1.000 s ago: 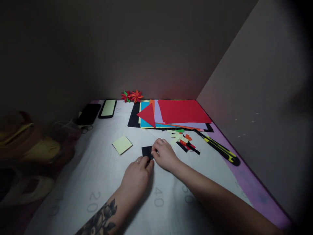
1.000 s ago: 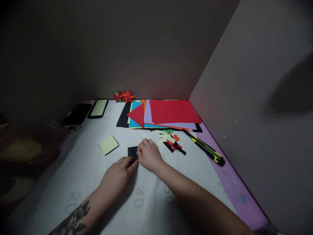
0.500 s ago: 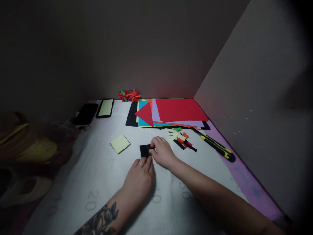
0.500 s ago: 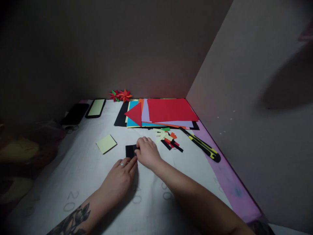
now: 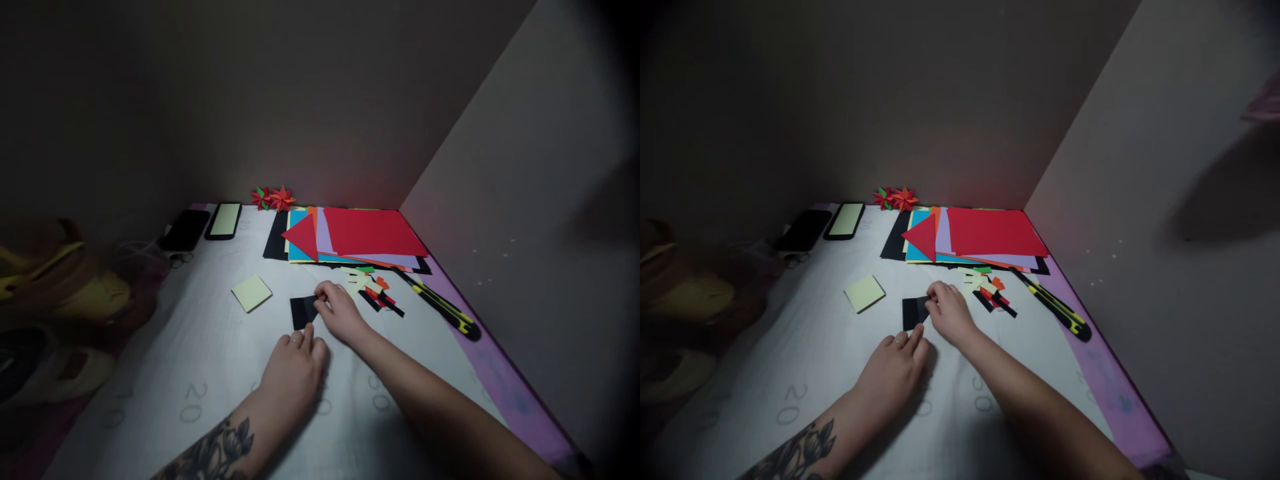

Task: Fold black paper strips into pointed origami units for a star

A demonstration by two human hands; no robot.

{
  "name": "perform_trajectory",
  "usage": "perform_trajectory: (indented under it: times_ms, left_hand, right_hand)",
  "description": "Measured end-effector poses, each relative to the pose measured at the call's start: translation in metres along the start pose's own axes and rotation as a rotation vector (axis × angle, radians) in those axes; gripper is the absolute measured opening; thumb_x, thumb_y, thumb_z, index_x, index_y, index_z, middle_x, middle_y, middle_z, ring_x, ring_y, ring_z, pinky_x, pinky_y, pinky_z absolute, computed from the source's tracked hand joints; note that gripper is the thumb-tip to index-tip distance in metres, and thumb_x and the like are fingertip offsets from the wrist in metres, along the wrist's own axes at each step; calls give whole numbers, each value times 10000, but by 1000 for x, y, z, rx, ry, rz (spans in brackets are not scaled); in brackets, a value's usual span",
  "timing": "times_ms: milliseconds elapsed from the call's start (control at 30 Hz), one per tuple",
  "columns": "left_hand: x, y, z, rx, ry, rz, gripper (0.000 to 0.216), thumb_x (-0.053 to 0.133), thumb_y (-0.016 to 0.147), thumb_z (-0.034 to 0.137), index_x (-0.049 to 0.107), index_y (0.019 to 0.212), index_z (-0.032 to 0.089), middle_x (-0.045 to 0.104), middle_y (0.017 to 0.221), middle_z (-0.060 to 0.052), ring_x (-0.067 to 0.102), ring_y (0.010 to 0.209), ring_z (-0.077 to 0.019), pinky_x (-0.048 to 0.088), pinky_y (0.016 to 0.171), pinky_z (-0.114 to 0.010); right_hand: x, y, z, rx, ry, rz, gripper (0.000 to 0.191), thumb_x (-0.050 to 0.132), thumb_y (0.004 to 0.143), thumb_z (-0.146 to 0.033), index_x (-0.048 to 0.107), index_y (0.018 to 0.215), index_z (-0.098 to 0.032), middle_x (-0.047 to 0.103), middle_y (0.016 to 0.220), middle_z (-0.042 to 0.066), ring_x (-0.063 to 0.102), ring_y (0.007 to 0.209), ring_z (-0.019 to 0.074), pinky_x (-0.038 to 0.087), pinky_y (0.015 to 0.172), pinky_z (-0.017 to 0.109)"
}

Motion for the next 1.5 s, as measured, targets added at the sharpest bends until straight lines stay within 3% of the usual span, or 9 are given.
perform_trajectory:
  times_ms: [133, 400, 700, 933, 1067, 1200, 1367, 1433, 1500]
  left_hand:
    - [2, 0, -1, -11, 1, 4, 258, 473, 870, 155, 580, 1093, 83, 551, 1297, -233, 625, 983, -306, 516, 745, -424]
    - [2, 1, -4, -22, -3, -65, 289, 431, 857, 81, 584, 1101, 99, 513, 1353, -219, 643, 983, -303, 541, 743, -426]
    - [0, 2, -5, -42, -33, -115, 308, 440, 836, 61, 579, 1109, 88, 526, 1341, -222, 679, 853, -280, 565, 685, -426]
    - [1, -1, -4, -50, -15, -136, 295, 430, 824, 44, 598, 1059, 106, 495, 1373, -217, 694, 791, -267, 563, 649, -407]
    - [0, -2, -10, -122, -52, -91, 285, 434, 849, 98, 590, 1087, 120, 584, 1274, -207, 698, 766, -274, 555, 632, -408]
    - [0, -2, -13, -177, -109, -44, 279, 458, 882, 207, 567, 1129, 135, 695, 1042, -160, 695, 753, -283, 548, 630, -411]
    - [-4, -5, -10, -40, -159, -27, 195, 446, 866, 166, 616, 960, 154, 705, 984, -114, 684, 721, -245, 528, 623, -356]
    - [-10, -7, -23, -18, -258, 59, 185, 444, 883, 225, 625, 868, 189, 703, 796, -53, 668, 711, -228, 519, 637, -338]
    - [-16, -9, -50, -144, -314, 226, 209, 439, 872, 182, 638, 934, 195, 705, 834, -56, 655, 738, -208, 513, 663, -322]
  right_hand:
    - [1, -4, -1, 3, -73, -24, 272, 680, 728, -234, 528, 952, -209, 574, 919, 28, 494, 886, 218, 374, 792, 341]
    - [-6, 3, 3, 85, -169, 4, 112, 597, 813, -174, 523, 885, -216, 590, 887, 30, 503, 870, 217, 360, 758, 331]
    - [-2, -6, -4, -18, -142, -74, 233, 667, 774, -284, 534, 951, -211, 594, 984, 47, 501, 950, 246, 364, 823, 379]
    - [-5, 1, 1, 43, -290, -12, 65, 573, 851, -209, 548, 910, -198, 601, 932, 70, 506, 918, 266, 394, 787, 402]
    - [-12, -9, -7, -185, -166, 56, 191, 491, 834, -76, 583, 961, -185, 607, 951, 88, 516, 924, 248, 432, 828, 420]
    - [-14, -30, -18, -530, -19, -30, 339, 482, 767, -5, 627, 1022, -174, 648, 1003, 90, 529, 994, 229, 468, 888, 393]
    - [-8, -41, -16, -524, -122, -137, 385, 499, 756, -30, 647, 1093, -139, 658, 1086, 130, 548, 1037, 245, 505, 884, 388]
    - [-7, -44, -17, -521, -181, -180, 414, 517, 741, -33, 645, 1120, -141, 643, 1140, 144, 545, 1074, 258, 494, 908, 403]
    - [-7, -46, -16, -502, -234, -219, 474, 523, 718, -11, 636, 1155, -155, 615, 1204, 158, 532, 1120, 272, 474, 937, 425]
Point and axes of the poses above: each hand's wrist, its own y-axis towards the middle knuckle, its own x-axis out of the palm, z = x × y, the point moved 5 cm from there along y, towards the middle knuckle
